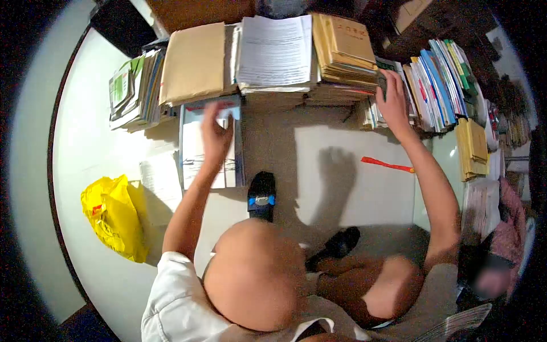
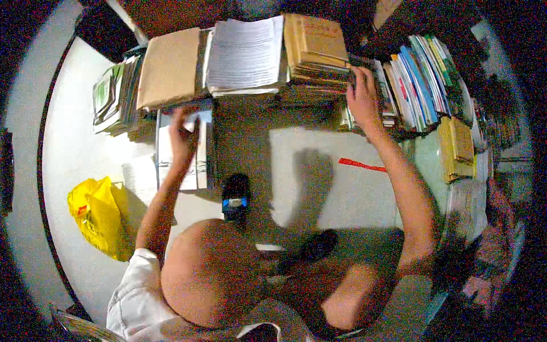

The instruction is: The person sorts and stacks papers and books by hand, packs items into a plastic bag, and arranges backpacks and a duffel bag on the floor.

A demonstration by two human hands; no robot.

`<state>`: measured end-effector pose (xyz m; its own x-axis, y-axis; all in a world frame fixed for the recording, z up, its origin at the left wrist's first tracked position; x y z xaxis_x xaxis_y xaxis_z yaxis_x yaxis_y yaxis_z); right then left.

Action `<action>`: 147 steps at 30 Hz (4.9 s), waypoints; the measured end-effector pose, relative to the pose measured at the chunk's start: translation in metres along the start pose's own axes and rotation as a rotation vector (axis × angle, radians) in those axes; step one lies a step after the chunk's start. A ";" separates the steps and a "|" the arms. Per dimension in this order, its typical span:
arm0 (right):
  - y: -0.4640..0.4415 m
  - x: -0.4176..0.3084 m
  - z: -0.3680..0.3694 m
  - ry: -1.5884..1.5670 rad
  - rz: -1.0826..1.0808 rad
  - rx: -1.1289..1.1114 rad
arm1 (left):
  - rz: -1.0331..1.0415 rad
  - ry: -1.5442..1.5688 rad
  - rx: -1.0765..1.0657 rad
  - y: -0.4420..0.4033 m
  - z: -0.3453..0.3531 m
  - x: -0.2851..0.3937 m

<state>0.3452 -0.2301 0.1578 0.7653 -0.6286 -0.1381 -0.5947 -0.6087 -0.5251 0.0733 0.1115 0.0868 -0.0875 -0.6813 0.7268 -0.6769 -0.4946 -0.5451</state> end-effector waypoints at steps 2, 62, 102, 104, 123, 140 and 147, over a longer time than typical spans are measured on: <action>-0.024 -0.053 0.000 -0.017 -0.119 -0.009 | -0.027 -0.441 0.014 -0.025 -0.048 -0.009; 0.198 -0.285 0.359 -1.437 1.039 -0.789 | -1.016 0.346 -0.086 0.176 -0.127 -0.218; 0.056 -0.460 0.208 -0.571 -0.167 -0.195 | -1.026 0.273 -0.021 0.287 -0.319 -0.257; 0.057 -0.460 0.209 -0.596 -0.166 -0.206 | -0.833 0.229 -0.025 0.269 -0.338 -0.205; 0.025 -0.388 0.124 -1.514 0.510 -0.506 | -0.665 0.253 0.117 0.104 -0.224 -0.047; 0.026 -0.361 0.138 -1.382 0.354 -0.719 | -0.545 0.529 0.146 0.090 -0.170 -0.073; -0.006 -0.256 0.115 -1.302 0.481 -0.353 | -0.636 0.576 -0.056 0.001 -0.077 -0.027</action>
<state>0.1808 -0.0100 0.1001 0.0374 -0.0384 -0.9986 -0.7372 -0.6756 -0.0016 0.0188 0.1707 0.0991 -0.0262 0.1041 0.9942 -0.7569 -0.6517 0.0483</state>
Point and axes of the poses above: each hand's wrist, its own y-axis away from the middle knuckle, its own z-axis out of the palm, x = y × z, the point moved 8 cm from there along -y, towards the middle knuckle, and after that the axes turned 1 degree about -x, right-handed, at the moved point
